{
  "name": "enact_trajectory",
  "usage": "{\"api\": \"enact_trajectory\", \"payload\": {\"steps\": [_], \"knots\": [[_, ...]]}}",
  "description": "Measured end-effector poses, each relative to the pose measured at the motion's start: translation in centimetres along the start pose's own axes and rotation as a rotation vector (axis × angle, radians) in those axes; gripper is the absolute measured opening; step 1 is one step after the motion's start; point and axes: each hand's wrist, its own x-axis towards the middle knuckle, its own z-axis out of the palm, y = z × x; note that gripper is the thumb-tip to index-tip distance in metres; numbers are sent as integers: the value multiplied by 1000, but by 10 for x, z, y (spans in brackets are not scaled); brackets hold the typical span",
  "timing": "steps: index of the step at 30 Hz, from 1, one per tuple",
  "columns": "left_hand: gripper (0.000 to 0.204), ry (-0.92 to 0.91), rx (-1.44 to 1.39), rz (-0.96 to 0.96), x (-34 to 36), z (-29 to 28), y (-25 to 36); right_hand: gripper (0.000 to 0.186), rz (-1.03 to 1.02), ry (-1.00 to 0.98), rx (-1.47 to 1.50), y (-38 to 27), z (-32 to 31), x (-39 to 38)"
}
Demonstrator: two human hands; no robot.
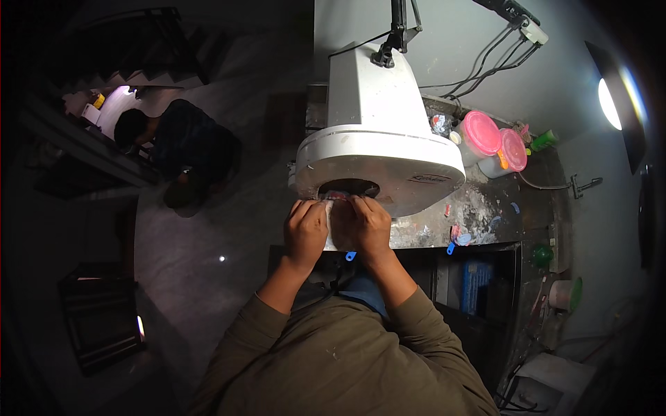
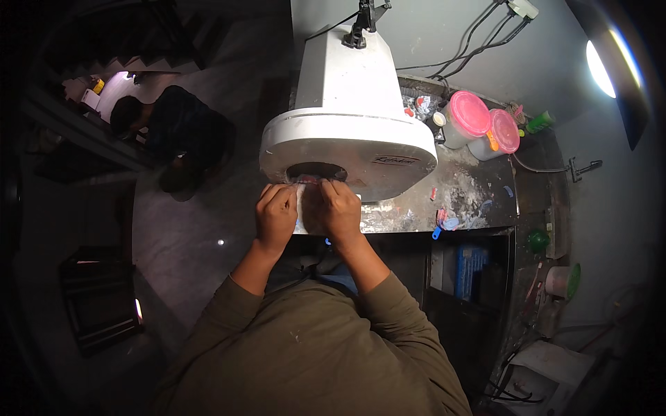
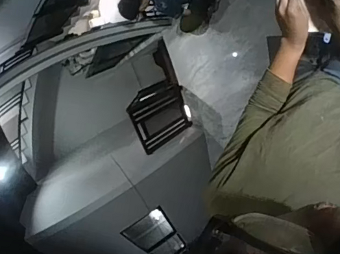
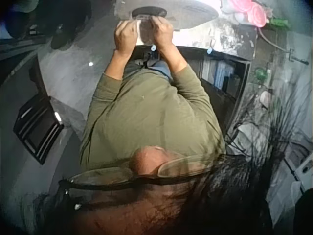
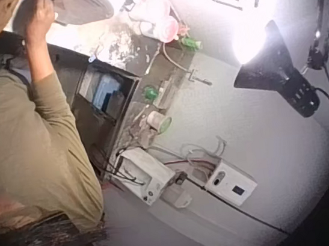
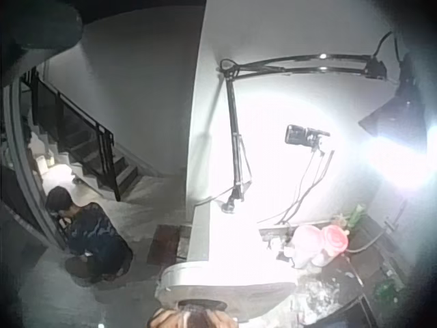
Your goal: The person trims a dental cast by holding and rotating it against the spinning wheel inside a model trimmer machine.
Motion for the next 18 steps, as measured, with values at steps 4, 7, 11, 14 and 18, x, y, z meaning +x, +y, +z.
{"api": "enact_trajectory", "payload": {"steps": [4,7,11,14,18], "knots": [[8,4,-14,-3,2,2,1,17,-6,16,5,1,2,1],[8,5,-9,10,3,4,1,15,-4,23,-2,2,4,0],[8,20,-21,6,3,4,2,13,4,33,-2,1,4,1],[9,17,-26,21,2,5,1,13,10,26,-3,-1,2,2],[8,34,-40,6,3,6,1,16,19,12,14,0,-1,3]]}}
